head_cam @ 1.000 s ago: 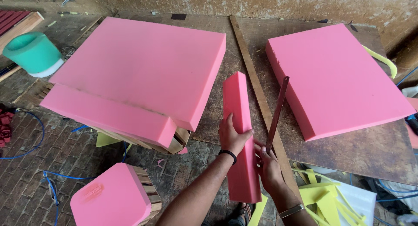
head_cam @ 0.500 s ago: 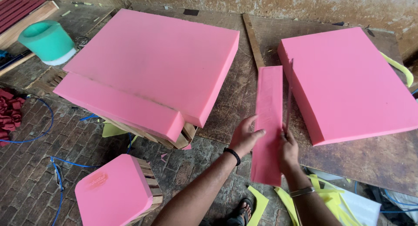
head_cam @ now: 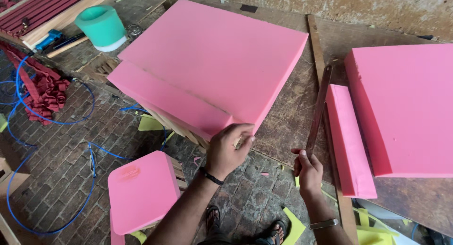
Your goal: The person sprays a wooden stool with a spray gun, then places pink foam sheets on the stool and cuts them to size using a long metal blade and a wooden straightedge. The person repeatedly measures, aligns, and slices the foam into rectangular pieces.
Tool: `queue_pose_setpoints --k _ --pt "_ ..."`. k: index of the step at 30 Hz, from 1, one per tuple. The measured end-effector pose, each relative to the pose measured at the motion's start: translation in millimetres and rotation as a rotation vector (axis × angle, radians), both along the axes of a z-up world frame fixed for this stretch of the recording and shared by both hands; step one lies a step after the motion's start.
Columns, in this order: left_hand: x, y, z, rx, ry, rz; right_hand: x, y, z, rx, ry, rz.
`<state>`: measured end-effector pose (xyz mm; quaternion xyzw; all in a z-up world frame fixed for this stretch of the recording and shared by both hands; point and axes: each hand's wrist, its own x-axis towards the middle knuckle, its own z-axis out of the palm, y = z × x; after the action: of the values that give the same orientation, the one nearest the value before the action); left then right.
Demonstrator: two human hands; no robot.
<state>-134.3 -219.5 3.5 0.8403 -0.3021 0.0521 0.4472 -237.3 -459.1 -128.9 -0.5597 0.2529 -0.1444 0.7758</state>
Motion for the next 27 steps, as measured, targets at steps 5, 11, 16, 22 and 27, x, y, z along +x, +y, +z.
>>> queue_pose_setpoints --k 5,11,16,22,27 --pt "45.8 18.3 35.6 0.593 -0.129 0.1 29.9 50.2 40.9 -0.034 -0.025 -0.012" --pt "69.1 89.0 43.0 0.706 -0.09 -0.12 81.7 124.7 52.2 0.195 -0.019 -0.152" --pt "119.8 160.2 18.4 0.532 -0.266 0.053 122.0 132.1 48.7 0.438 -0.11 -0.33" --pt "130.9 151.0 -22.1 0.261 -0.459 0.049 137.5 96.8 48.6 0.418 -0.082 -0.346" --pt "128.1 118.2 7.2 -0.031 -0.547 0.096 133.1 46.1 136.4 0.222 -0.311 -0.265"
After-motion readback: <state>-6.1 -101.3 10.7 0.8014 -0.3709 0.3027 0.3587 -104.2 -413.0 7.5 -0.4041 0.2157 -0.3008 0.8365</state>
